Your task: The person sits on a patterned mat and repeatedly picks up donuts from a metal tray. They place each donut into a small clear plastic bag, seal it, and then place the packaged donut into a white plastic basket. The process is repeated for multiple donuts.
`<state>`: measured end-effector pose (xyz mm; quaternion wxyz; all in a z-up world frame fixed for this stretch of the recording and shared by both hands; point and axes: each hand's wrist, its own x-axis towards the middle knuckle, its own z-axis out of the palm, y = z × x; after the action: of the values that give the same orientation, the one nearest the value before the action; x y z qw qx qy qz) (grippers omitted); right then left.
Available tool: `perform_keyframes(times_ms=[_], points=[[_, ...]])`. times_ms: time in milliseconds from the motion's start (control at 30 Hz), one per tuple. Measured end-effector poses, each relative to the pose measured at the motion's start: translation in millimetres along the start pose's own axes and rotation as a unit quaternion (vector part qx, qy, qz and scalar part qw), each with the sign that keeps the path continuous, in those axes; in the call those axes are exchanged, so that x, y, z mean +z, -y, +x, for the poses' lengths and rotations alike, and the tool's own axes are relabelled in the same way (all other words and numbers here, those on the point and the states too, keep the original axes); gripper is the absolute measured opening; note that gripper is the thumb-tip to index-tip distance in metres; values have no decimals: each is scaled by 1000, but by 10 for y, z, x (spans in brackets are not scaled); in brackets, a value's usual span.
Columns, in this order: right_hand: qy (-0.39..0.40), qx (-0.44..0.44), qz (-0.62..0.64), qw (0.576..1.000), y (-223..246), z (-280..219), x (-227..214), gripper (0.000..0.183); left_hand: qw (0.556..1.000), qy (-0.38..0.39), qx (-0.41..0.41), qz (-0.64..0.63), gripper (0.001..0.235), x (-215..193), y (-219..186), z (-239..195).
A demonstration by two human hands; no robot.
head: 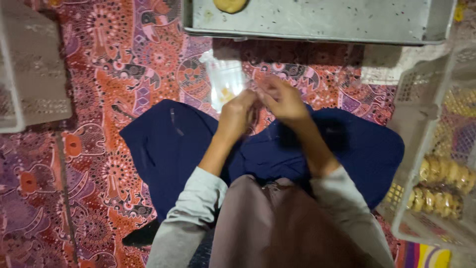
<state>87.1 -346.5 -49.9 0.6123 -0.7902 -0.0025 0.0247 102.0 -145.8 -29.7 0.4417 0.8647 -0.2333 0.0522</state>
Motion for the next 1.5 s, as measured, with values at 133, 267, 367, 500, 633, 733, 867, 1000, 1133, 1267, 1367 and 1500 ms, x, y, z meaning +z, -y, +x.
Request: perform_keyframes(times_ms=[133, 267, 367, 500, 633, 733, 867, 1000, 1133, 1267, 1367, 1500], points=[[24, -52, -128, 990, 368, 188, 361, 20, 982, -188, 13, 32, 40, -487, -381, 143], [-33, -138, -215, 966, 1068, 94, 434, 27, 967, -145, -186, -97, 16, -650, -277, 266], [-111, -237, -277, 925, 1435, -85, 509, 36, 958, -199, -187, -85, 14, -601, -209, 251], [-66, -250, -338, 905, 1197, -153, 559, 23, 980, -184, -9, -73, 20, -467, -363, -41], [-67, -321, -350, 878, 837, 9, 578, 22, 855, -265, -83, -438, 57, -465, -376, -25], [70, -272, -176, 943, 918, 140, 652, 33, 646, -269, -237, -674, 52, -525, -22, 166], [-14, -167, -167, 972, 1174, 723, 505, 17, 580, -229, -104, -775, 18, -638, 612, 351], [-87, -300, -471, 825, 928, 1733, 210, 61, 456, -295, -177, -821, 7, -709, 932, 317], [-2, -289, -525, 801, 815, 2137, 123, 74, 362, -298, -205, -859, 30, -744, 990, 345], [-57, -221, -188, 955, 1295, 1496, 248, 71, 308, -340, -252, -852, 48, -705, 1074, 368], [-54, -85, 250, 963, 1569, 688, 414, 77, 289, -359, -246, -853, 53, -601, 1036, 381], [-117, -69, -135, 981, 1406, 33, 790, 46, 366, -337, -84, -863, 50, -426, 773, 396]])
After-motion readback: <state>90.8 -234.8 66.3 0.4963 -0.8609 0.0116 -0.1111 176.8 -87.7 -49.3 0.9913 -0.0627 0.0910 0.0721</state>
